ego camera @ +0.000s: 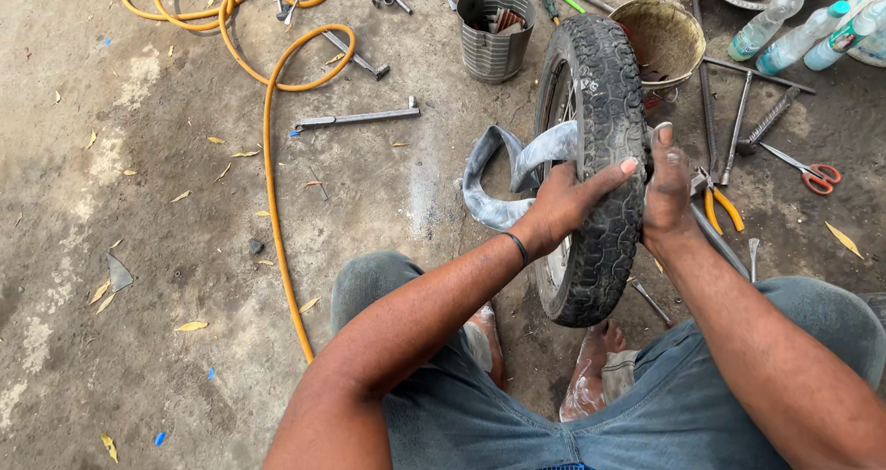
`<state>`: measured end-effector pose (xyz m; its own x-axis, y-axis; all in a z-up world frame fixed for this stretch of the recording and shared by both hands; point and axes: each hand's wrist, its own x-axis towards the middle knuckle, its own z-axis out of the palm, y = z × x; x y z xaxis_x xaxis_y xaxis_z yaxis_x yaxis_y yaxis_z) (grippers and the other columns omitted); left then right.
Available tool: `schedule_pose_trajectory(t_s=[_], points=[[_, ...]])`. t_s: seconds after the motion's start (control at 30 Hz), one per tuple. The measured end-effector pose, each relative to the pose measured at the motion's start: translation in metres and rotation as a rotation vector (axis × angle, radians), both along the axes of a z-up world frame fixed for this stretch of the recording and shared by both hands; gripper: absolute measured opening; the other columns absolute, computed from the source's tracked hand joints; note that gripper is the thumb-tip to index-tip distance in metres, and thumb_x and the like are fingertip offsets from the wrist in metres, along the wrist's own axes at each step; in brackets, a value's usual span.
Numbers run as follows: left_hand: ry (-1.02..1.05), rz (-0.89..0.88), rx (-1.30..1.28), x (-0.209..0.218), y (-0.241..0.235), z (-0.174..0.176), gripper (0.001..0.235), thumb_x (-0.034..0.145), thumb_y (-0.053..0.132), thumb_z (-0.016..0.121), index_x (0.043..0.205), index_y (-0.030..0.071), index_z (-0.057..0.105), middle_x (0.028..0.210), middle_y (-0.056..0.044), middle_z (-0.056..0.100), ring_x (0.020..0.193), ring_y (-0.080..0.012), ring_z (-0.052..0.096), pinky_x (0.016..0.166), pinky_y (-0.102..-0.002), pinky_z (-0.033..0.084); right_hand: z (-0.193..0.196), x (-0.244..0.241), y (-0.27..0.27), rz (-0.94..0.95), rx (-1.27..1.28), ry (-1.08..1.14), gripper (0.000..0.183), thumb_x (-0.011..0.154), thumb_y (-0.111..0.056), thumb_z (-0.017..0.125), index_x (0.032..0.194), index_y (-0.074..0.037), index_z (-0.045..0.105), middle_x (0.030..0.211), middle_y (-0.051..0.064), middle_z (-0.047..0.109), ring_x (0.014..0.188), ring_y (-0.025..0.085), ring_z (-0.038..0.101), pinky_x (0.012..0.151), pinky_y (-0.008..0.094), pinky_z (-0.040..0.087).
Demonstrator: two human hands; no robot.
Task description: The person removes a motorcycle tire from its rim using tire levers and a hammer. They then separate the inner tube from the tire and place it on the ground.
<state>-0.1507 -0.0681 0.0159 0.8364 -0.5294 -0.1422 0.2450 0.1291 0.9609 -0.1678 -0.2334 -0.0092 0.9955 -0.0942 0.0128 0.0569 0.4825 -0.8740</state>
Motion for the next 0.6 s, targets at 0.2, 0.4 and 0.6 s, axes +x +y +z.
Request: schedule_pose_trajectory(t_s=[0.2, 0.4, 0.6], points=[[0.041, -0.067, 0.042, 0.027, 0.012, 0.024, 0.075, 0.081, 0.055, 0.076, 0.120, -0.008, 0.066, 0.101, -0.014, 0.075, 0.086, -0.0191, 0.073, 0.078, -0.034, 0.060, 0.057, 0.026, -0.009, 0.076, -0.332, 0.208, 0.037, 0.096, -0.031, 0.074, 0.116, 0.000, 0.070, 0.103, 0.006, 0.072, 0.087, 0.014, 0.068, 0.078, 0.031, 0.058], [0.133, 0.095, 0.021, 0.072, 0.012, 0.026, 0.073, 0.087, 0.058, 0.070, 0.111, -0.011, 0.072, 0.097, -0.016, 0.077, 0.081, -0.0208, 0.074, 0.079, -0.032, 0.059, 0.142, 0.015, -0.083, -0.443, -0.704, -0.404, 0.015, 0.098, 0.001, 0.066, 0.112, -0.006, 0.068, 0.101, 0.002, 0.071, 0.090, 0.009, 0.071, 0.087, 0.022, 0.060], [0.005, 0.005, -0.091, 0.077, 0.052, 0.040, 0.071, 0.102, 0.054, 0.061, 0.147, -0.001, 0.051, 0.146, -0.006, 0.063, 0.133, -0.0151, 0.062, 0.115, -0.030, 0.048, 0.005, -0.055, -0.176, -0.409, -1.040, -0.219, 0.029, 0.092, 0.002, 0.072, 0.121, -0.003, 0.070, 0.103, 0.006, 0.071, 0.093, 0.015, 0.066, 0.082, 0.029, 0.056]])
